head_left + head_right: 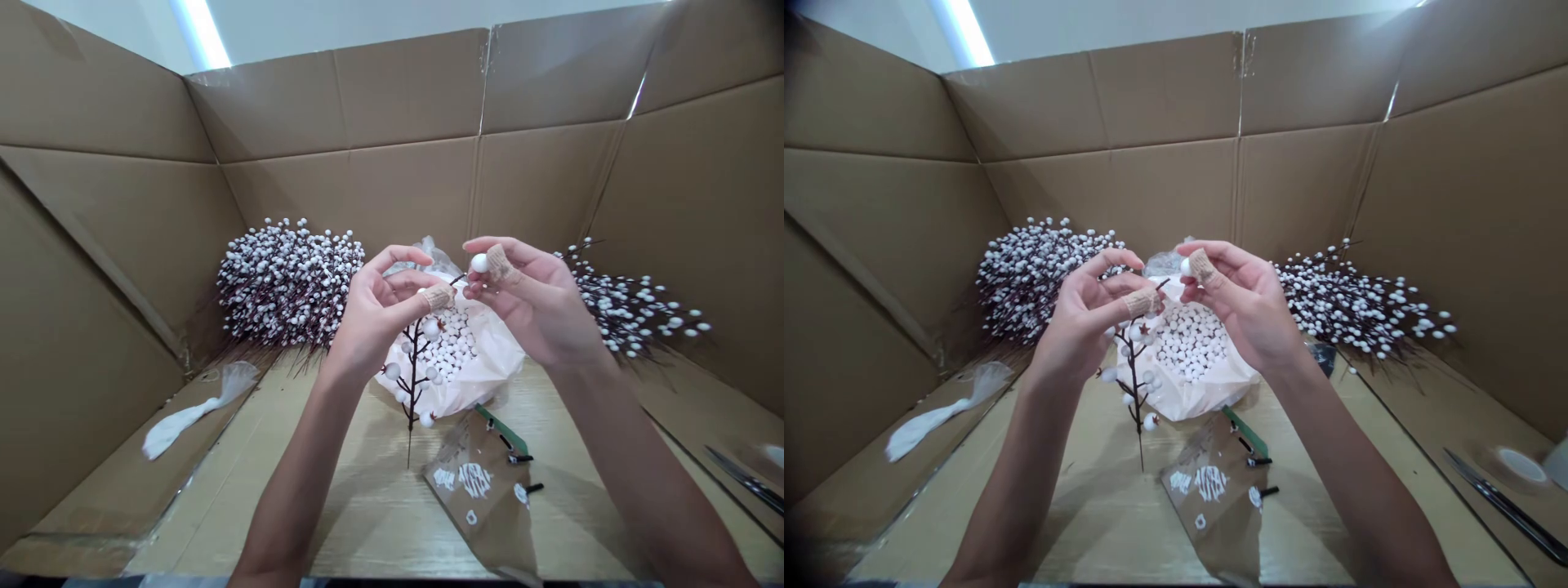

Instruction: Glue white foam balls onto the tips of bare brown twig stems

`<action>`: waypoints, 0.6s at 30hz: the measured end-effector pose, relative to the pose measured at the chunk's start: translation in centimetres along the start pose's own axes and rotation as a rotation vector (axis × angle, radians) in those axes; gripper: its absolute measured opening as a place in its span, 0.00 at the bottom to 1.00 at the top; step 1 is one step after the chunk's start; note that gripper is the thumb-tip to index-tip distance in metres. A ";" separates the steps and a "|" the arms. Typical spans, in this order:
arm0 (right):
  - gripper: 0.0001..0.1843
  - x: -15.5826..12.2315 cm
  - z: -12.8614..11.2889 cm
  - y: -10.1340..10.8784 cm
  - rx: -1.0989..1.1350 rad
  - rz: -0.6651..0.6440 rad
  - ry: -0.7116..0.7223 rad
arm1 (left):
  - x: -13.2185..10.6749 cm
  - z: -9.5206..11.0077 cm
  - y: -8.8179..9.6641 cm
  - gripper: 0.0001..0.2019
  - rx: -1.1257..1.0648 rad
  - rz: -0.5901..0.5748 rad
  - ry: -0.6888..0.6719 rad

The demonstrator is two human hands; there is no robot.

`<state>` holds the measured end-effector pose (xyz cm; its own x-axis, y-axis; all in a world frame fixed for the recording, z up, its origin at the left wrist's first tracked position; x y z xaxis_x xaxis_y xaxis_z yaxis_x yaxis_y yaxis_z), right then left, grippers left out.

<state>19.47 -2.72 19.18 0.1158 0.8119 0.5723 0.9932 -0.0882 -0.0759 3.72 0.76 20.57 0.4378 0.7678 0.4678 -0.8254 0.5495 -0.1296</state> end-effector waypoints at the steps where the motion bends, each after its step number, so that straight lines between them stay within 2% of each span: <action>1: 0.09 0.0 0.0 -0.1 0.009 -0.002 0.006 | 0.0 0.0 0.0 0.15 -0.009 -0.002 -0.001; 5: 0.06 -0.1 0.0 -0.5 0.058 -0.021 0.028 | 0.0 -0.2 -0.2 0.16 -0.051 -0.003 -0.010; 18: 0.08 -0.2 0.0 -0.7 0.055 -0.025 0.079 | -0.1 -0.2 -0.4 0.17 -0.055 0.014 -0.011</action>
<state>18.72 -2.85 19.11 0.0936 0.7655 0.6366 0.9940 -0.0350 -0.1040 4.08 0.53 20.45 0.4224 0.7719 0.4751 -0.8101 0.5567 -0.1841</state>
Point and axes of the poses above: each hand's wrist, its own x-axis towards the middle knuckle, its own y-axis out of the back of the hand, z = x × y, the point moved 3 cm from there along x, towards the middle knuckle, and after that the axes turned 9 degrees about -x, right-handed, at the moved point
